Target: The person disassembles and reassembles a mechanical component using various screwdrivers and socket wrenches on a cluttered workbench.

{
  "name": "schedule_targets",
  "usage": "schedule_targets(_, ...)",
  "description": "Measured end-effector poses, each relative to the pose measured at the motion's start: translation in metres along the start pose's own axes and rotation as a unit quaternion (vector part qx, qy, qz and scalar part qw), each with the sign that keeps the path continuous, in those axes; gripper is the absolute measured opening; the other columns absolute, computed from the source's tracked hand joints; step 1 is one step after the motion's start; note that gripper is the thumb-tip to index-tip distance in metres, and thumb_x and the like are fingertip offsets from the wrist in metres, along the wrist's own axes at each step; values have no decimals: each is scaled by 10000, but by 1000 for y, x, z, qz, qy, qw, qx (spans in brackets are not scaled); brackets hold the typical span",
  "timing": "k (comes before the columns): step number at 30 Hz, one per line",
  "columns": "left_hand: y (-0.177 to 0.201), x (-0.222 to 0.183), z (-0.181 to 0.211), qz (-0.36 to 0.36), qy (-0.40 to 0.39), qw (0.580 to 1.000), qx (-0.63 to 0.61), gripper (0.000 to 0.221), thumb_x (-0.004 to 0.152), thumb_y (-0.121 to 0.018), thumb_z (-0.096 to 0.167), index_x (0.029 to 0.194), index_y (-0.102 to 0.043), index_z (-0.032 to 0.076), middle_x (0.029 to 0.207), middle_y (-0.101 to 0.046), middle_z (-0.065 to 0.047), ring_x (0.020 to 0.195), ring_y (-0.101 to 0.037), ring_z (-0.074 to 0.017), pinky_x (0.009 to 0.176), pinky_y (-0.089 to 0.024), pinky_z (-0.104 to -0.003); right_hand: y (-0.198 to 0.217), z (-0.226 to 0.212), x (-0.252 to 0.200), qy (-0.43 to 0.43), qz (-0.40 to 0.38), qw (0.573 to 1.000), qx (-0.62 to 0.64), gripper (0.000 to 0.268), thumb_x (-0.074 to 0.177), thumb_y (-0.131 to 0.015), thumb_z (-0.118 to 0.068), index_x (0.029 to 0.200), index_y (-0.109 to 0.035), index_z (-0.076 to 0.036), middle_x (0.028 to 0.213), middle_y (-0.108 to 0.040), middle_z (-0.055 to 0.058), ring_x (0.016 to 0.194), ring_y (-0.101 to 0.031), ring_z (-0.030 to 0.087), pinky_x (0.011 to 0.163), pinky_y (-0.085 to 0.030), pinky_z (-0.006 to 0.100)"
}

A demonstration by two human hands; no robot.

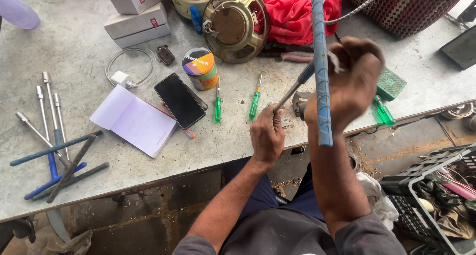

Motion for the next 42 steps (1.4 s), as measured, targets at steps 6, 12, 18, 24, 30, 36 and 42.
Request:
schedule_targets(6,-1,2,1,15,-23,1000,0,148,1088,-569,141,1119,-634,11,987,-736,-177,879,-753,-338,699,-604,-422,-35,-67,-56,395,-107,898,-159,694,989,-450,-675,1391,-420,-110,1405,-523,132,1370,-585,242,1098,-558,388)
schedule_targets(12,-6,0,-9,0,9,1000,-21,172,1083,-573,173,1126,-644,23,875,-713,-130,760,-736,-275,618,-574,-394,-29,-57,-36,388,-87,897,-192,554,1081,-288,-586,1209,-474,-80,1161,-639,253,1182,-681,388,1089,-620,598)
schedule_targets(18,-6,-9,-15,-2,-16,1000,-9,165,1062,-595,153,1113,-671,15,796,-678,-108,647,-661,-234,566,-512,-392,-10,-22,16,-37,-185,929,317,464,1133,-335,-429,1263,-500,-16,1019,-744,288,945,-776,357,855,-655,438)
schedule_targets(24,5,-1,-2,17,-65,995,-74,130,1075,-572,93,1146,-613,-7,958,-695,-133,828,-724,-248,682,-598,-352,-16,1,39,-23,-138,961,239,219,1221,-532,-197,1199,-545,20,1097,-706,275,822,-722,281,718,-608,326)
schedule_targets(30,-2,3,-6,-14,20,998,-65,102,1037,-644,95,1059,-663,-3,827,-697,-106,681,-699,-213,576,-551,-357,-36,-35,-14,391,-66,888,-231,280,1115,-551,-218,1295,-524,-5,1336,-478,174,1284,-561,281,1086,-588,436)
schedule_targets(36,-4,2,-6,-3,-10,999,-46,194,1046,-636,185,1053,-684,-2,804,-691,-103,663,-664,-194,578,-515,-361,-47,-41,-27,411,-40,838,-357,548,1092,-393,-535,1383,-535,-93,1438,-440,91,1404,-536,240,1215,-549,387)
schedule_targets(42,-9,0,-18,-17,18,998,-59,233,1066,-583,229,1086,-689,22,851,-735,-89,703,-703,-178,601,-572,-324,-20,-16,3,36,-148,981,120,485,1066,-458,-473,1303,-450,-49,1113,-689,197,1070,-724,303,948,-621,454)
Point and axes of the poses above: each hand's wrist, its own x-axis towards the middle knuckle, its own y-axis out of the back of the hand, z = x × y, the point moved 5 cm from there along x, towards the middle knuckle
